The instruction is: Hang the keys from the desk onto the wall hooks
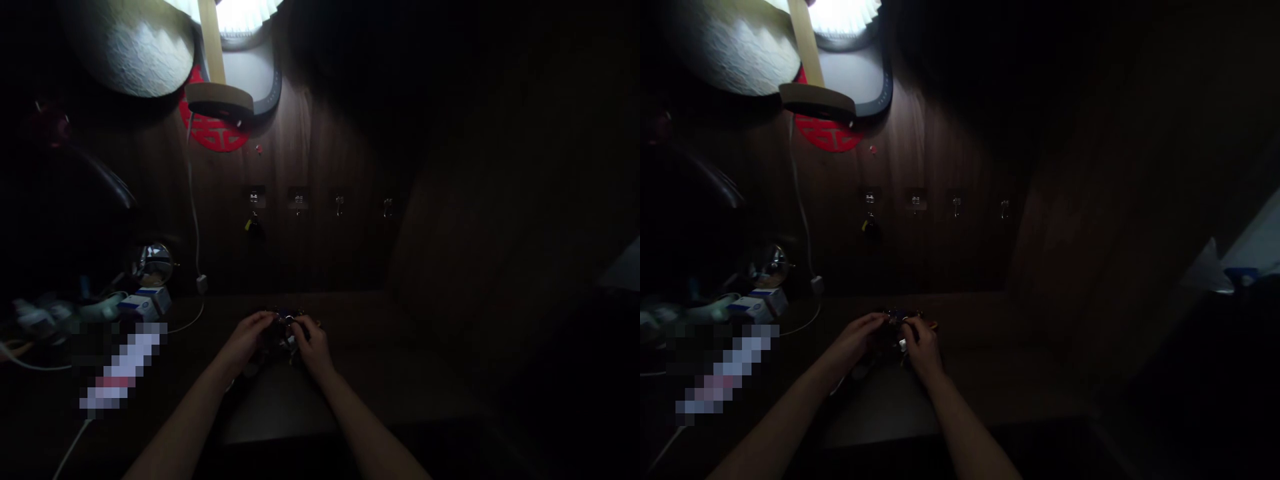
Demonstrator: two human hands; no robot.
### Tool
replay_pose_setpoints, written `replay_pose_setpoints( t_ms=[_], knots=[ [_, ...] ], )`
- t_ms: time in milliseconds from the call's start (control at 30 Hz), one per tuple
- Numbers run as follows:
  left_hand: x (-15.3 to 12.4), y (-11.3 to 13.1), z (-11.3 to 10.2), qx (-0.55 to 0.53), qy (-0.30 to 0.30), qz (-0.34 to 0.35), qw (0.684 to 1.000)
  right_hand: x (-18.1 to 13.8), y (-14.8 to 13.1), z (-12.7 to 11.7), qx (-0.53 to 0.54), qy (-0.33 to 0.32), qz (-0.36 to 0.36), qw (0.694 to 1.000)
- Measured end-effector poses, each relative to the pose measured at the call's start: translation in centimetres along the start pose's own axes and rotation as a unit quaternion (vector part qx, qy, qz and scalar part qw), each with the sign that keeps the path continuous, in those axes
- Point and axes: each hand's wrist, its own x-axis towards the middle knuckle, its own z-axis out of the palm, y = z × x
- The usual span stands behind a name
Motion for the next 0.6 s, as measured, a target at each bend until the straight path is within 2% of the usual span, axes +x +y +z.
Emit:
replay_pose_setpoints(
  t_ms=[100, 200, 500, 600],
  knots=[
    [-0.5, 0.3, 0.3, 0.096, 0.017, 0.023, 0.995, 0.0, -0.1, -0.1, 0.003, 0.015, 0.007, 1.000],
    [-0.7, 0.3, 0.8, 0.157, 0.010, 0.046, 0.986, -0.1, -0.3, -0.2, 0.013, 0.024, 0.014, 1.000],
    [-0.7, -0.2, 1.9, 0.220, -0.047, 0.130, 0.966, 0.0, 0.0, -0.1, 0.022, 0.044, 0.023, 0.999],
    [-0.9, 0.1, 2.6, 0.250, -0.035, 0.151, 0.956, 0.0, 0.1, 0.0, 0.020, 0.046, 0.020, 0.999]
  ],
)
